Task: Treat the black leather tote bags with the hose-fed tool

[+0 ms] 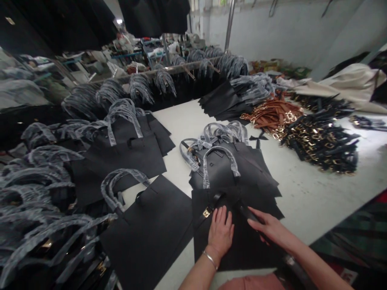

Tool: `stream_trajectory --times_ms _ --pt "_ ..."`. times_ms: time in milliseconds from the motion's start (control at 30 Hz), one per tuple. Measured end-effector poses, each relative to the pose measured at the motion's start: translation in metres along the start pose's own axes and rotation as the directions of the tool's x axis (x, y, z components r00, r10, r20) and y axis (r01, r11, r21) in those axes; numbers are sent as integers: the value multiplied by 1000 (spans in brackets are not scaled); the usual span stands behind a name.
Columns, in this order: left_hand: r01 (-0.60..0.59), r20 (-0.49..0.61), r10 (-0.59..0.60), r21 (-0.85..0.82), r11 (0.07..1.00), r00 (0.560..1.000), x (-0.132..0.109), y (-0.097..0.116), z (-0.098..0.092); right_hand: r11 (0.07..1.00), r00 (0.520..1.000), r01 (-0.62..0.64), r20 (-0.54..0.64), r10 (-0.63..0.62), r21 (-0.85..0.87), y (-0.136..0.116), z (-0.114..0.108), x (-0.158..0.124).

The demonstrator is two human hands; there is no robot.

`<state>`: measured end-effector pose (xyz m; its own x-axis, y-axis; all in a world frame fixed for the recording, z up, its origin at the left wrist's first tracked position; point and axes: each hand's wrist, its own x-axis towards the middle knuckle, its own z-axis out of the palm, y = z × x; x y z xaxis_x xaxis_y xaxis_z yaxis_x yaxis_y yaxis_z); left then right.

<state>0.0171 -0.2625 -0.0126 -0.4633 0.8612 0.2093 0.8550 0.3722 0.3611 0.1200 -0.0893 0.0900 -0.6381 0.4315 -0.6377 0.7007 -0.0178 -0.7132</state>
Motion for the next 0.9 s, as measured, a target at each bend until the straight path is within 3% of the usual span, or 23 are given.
stream_trajectory --times_ms 300,667,900 --pt "-27 -14 27 -19 999 1000 -1 0 4 994 996 82 25 -81 -68 -32 28 36" --pt "-96 -61 90 -95 991 994 -8 -5 17 985 992 115 64 -108 -129 -43 49 38" --pt "-154 -25 152 -111 982 988 -13 -8 21 955 966 209 194 -169 -210 -49 46 37"
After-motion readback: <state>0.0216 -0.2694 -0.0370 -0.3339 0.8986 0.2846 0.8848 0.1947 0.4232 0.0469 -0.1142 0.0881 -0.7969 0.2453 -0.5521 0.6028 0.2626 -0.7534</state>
